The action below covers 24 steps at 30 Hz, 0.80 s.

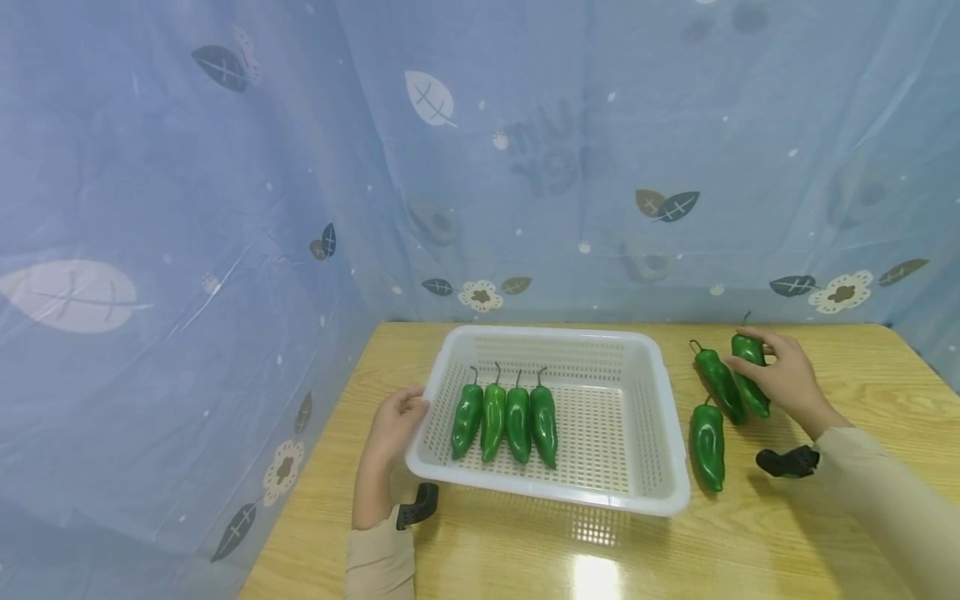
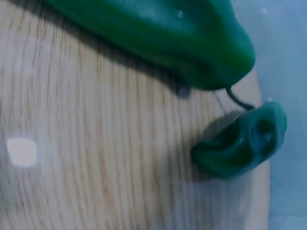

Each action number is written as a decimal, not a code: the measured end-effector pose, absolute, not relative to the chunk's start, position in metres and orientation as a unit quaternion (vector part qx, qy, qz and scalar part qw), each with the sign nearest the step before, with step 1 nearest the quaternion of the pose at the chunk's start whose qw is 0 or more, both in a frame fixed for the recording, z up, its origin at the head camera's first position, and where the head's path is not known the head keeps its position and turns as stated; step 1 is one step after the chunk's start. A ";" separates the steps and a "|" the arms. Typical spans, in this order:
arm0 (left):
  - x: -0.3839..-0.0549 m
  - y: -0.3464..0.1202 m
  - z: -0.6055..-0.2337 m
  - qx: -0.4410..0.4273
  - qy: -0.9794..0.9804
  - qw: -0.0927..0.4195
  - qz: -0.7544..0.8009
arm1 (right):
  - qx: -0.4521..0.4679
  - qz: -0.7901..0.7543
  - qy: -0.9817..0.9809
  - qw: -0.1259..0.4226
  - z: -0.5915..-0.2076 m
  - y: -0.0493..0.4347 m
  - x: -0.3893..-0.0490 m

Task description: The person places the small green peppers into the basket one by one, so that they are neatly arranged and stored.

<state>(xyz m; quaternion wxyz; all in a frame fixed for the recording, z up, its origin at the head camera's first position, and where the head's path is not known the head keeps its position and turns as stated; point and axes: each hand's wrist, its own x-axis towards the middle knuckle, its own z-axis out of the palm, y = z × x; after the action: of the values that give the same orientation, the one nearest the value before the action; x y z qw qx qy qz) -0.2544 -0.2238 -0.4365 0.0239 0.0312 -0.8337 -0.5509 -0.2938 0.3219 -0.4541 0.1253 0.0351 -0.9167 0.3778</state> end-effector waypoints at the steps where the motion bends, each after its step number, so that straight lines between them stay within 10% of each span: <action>1: -0.254 -0.224 -0.437 0.032 -0.834 0.024 -0.551 | 0.038 0.378 -0.917 0.126 -0.453 0.320 -0.294; 24: -0.254 -0.223 -0.437 0.035 -0.834 0.027 -0.551 | 0.091 0.406 -0.900 0.132 -0.409 0.276 -0.291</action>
<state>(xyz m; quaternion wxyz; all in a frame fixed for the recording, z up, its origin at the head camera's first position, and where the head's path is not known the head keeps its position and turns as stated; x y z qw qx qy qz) -0.2543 -0.2233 -0.4374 0.0267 0.0346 -0.8336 -0.5506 -0.2911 0.2759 -0.4094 0.1318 0.0909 -0.8996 0.4062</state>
